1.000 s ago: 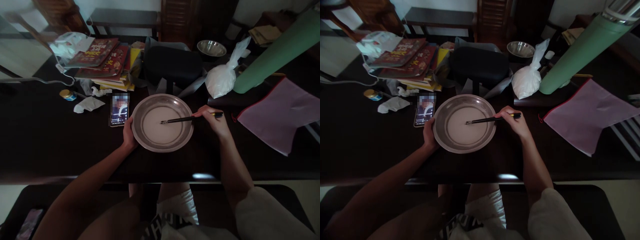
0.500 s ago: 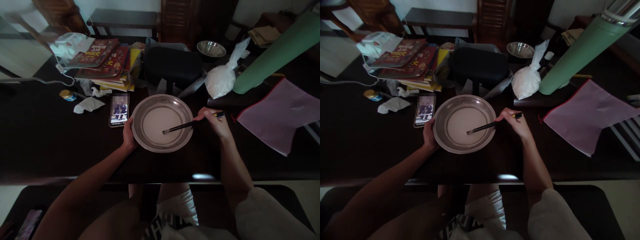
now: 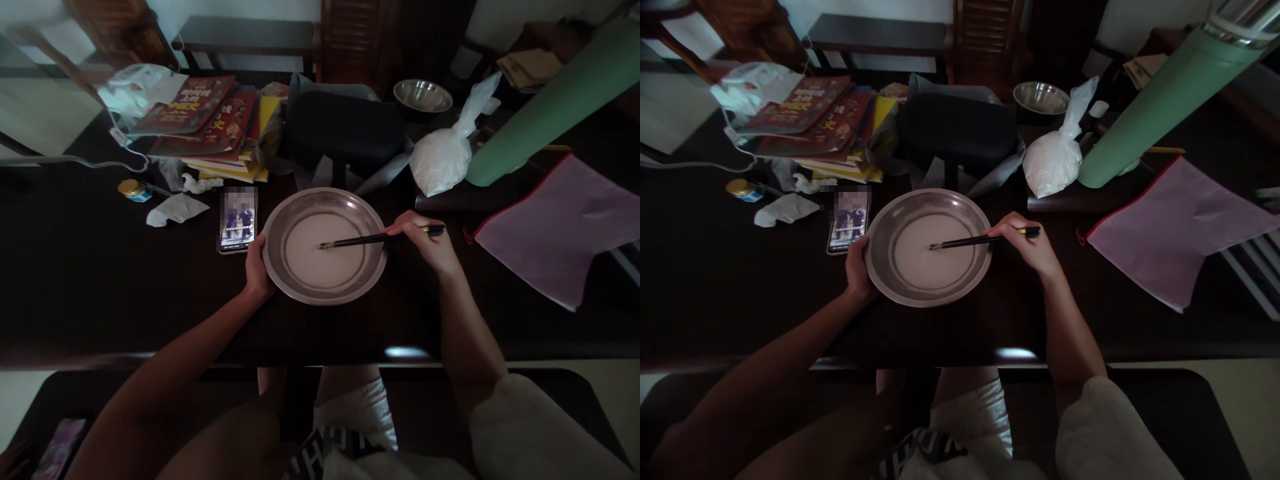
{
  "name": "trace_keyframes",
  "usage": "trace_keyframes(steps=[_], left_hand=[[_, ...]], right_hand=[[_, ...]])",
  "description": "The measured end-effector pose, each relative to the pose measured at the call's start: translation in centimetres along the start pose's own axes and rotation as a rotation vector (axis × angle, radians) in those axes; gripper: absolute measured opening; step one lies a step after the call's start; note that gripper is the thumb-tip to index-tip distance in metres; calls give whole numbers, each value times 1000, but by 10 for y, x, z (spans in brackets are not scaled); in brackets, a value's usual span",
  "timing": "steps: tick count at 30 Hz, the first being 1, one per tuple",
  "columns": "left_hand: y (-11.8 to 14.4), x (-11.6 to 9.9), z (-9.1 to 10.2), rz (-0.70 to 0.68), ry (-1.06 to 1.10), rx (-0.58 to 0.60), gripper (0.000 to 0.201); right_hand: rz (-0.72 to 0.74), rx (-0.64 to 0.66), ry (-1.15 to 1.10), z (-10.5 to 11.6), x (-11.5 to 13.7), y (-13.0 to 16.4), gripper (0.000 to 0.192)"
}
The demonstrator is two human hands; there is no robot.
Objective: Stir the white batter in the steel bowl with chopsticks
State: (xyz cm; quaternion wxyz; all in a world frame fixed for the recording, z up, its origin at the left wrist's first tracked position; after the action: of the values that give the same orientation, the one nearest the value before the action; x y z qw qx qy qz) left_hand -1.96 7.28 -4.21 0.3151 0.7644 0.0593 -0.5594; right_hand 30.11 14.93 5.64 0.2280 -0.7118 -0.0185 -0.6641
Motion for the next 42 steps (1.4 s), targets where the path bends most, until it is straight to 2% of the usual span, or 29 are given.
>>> trace_keyframes(steps=[3, 6, 8, 12, 17, 22, 27, 32, 37, 42], left_hand=[[-1, 0, 1, -20, -6, -1, 26], [0, 0, 0, 1, 11, -12, 24], [1, 1, 0, 32, 14, -21, 24], [1, 0, 0, 28, 10, -29, 24], [-1, 0, 0, 3, 2, -7, 26], [0, 1, -1, 19, -5, 8, 26], [2, -1, 0, 21, 2, -34, 25], [2, -2, -1, 12, -23, -17, 24], [1, -2, -1, 4, -25, 2, 25], [3, -6, -6, -38, -25, 29, 27]], right_hand=[[0, -75, -26, 6, 0, 0, 35], [-31, 32, -24, -4, -2, 0, 36], [-28, 51, -8, -5, -2, 0, 32], [9, -75, -24, 6, 1, 1, 34], [-22, 58, -4, -7, -2, 0, 31], [22, -86, -16, 6, 2, 1, 34], [-32, 68, -14, -8, -2, 0, 29], [34, -63, -37, 4, 3, 0, 32], [-4, 66, -33, -9, 0, 1, 30], [25, -87, -28, 6, 2, 1, 35]])
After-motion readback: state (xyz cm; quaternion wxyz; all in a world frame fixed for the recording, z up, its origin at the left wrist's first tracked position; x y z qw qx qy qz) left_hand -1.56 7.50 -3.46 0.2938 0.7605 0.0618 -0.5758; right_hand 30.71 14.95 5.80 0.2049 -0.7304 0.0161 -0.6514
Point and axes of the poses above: each hand's wrist, its own y-axis away from the middle knuckle, its own z-axis out of the back of the hand, x = y × z, the point moved 8 cm from there along -y, towards the middle knuckle, and after that the axes turned 15 degrees about -y, right-handed, at the moved point
